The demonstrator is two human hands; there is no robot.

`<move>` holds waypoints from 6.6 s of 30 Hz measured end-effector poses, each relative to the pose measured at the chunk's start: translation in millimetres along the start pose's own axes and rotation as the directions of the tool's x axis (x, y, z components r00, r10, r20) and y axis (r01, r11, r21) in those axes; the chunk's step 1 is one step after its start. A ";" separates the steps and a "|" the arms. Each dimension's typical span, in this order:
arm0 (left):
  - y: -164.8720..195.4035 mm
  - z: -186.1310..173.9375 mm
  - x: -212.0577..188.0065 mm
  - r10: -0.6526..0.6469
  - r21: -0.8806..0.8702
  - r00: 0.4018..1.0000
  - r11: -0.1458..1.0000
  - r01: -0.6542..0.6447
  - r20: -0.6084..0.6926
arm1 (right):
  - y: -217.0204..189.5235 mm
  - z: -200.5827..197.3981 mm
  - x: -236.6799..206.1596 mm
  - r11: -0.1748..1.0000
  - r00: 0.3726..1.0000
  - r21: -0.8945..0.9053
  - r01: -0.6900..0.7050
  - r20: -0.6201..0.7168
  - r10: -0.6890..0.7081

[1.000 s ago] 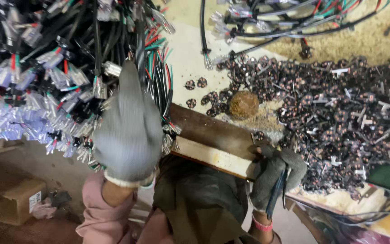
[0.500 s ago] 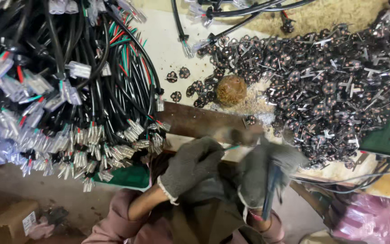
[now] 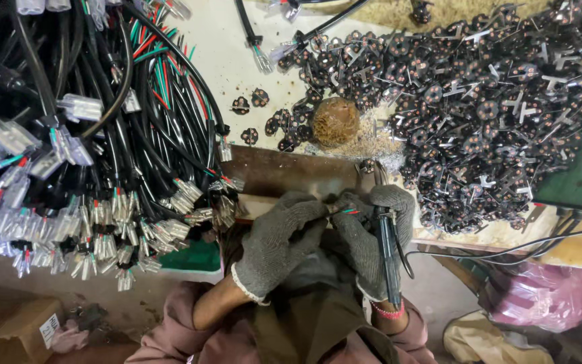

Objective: The person solders electrical wire ends onto plug connectors at a workbench. They hold a wire in one gloved hand and a soldering iron in the other, apply solder to the connector, then place the finished plug with a large pile of completed connectors and pick up the next wire to repeat the process.

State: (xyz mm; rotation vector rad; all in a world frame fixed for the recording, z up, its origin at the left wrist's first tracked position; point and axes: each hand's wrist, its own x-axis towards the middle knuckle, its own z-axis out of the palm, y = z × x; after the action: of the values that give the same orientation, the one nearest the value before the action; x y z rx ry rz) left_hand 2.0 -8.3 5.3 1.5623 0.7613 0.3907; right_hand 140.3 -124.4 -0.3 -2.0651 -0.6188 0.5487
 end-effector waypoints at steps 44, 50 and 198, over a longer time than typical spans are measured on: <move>6.0 -5.8 27.4 -0.051 0.170 0.995 0.983 0.065 -0.088 | 53.5 8.1 8.4 0.456 0.930 0.882 -0.115 -0.065 0.361; 18.6 -12.7 86.0 0.195 0.481 0.948 0.875 -0.052 -0.252 | 12.5 -1.0 25.2 0.892 0.914 -0.242 0.382 -0.045 -0.404; -31.5 19.2 38.7 0.248 0.573 0.964 0.777 -0.259 0.099 | 53.2 2.7 -2.7 0.950 0.945 -0.142 0.278 -0.138 -0.297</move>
State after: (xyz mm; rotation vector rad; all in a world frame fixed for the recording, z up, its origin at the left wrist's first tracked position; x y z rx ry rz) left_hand 34.8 2.9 -35.4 2.2661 0.6888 0.3538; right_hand 148.4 -150.1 -46.4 -2.0571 -0.8592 0.1798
